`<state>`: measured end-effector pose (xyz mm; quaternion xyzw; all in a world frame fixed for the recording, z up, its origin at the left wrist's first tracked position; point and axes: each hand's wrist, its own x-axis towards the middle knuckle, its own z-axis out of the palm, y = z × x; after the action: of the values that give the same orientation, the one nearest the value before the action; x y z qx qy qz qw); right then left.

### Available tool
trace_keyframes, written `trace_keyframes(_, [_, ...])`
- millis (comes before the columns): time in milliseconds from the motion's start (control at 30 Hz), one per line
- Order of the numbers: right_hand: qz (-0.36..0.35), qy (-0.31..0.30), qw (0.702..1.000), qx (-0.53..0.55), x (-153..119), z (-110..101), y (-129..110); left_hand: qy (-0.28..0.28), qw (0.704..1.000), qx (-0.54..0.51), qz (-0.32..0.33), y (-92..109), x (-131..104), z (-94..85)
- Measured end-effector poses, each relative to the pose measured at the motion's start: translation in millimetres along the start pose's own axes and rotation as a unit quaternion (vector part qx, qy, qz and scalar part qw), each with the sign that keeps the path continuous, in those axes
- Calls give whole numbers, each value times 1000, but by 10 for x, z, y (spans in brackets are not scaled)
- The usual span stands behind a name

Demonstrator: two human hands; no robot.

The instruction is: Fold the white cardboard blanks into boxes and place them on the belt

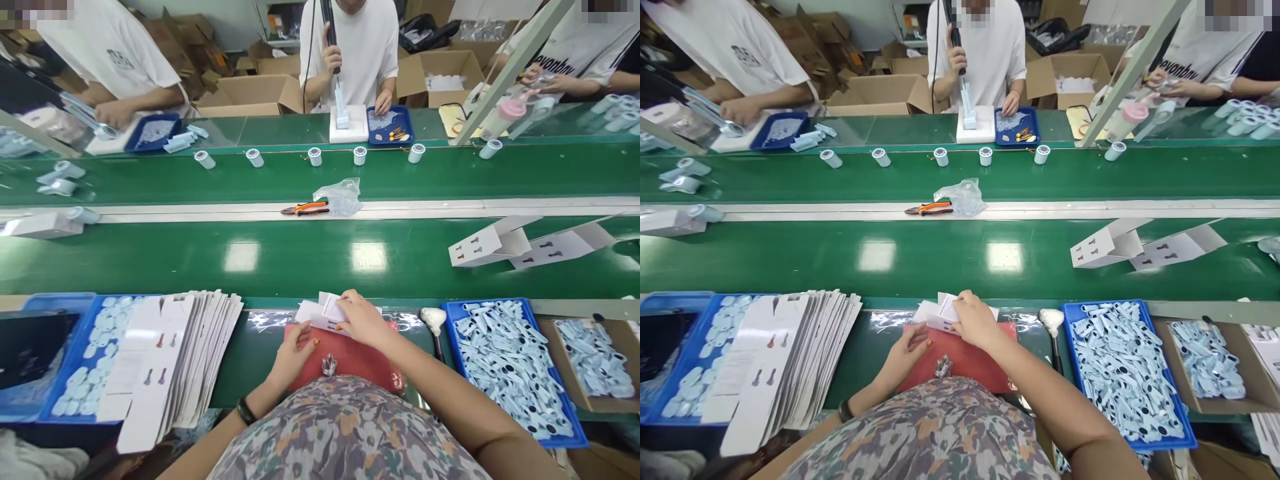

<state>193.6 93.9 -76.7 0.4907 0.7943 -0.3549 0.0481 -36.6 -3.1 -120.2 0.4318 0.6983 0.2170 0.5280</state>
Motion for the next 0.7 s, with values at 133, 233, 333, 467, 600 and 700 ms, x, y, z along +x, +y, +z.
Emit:
trace_keyframes(133, [59,-11,998,-29,-24,60,-40,-38,999,2,2,-54,-27,190])
trace_keyframes(233, [66,-15,996,-55,21,36,-146,-50,998,-22,5,-2,3,235])
trace_keyframes(333, [89,61,994,-30,50,-207,4,-47,998,-40,17,90,78,164])
trace_keyframes(467, [152,348,916,128,-48,-630,715,-54,998,-20,5,144,188,-11])
trace_keyframes(600, [255,521,781,234,-51,-670,1501,-40,999,4,-6,110,238,-94])
trace_keyframes(700, [285,522,747,297,104,-524,1836,-16,1000,21,10,68,217,-207])
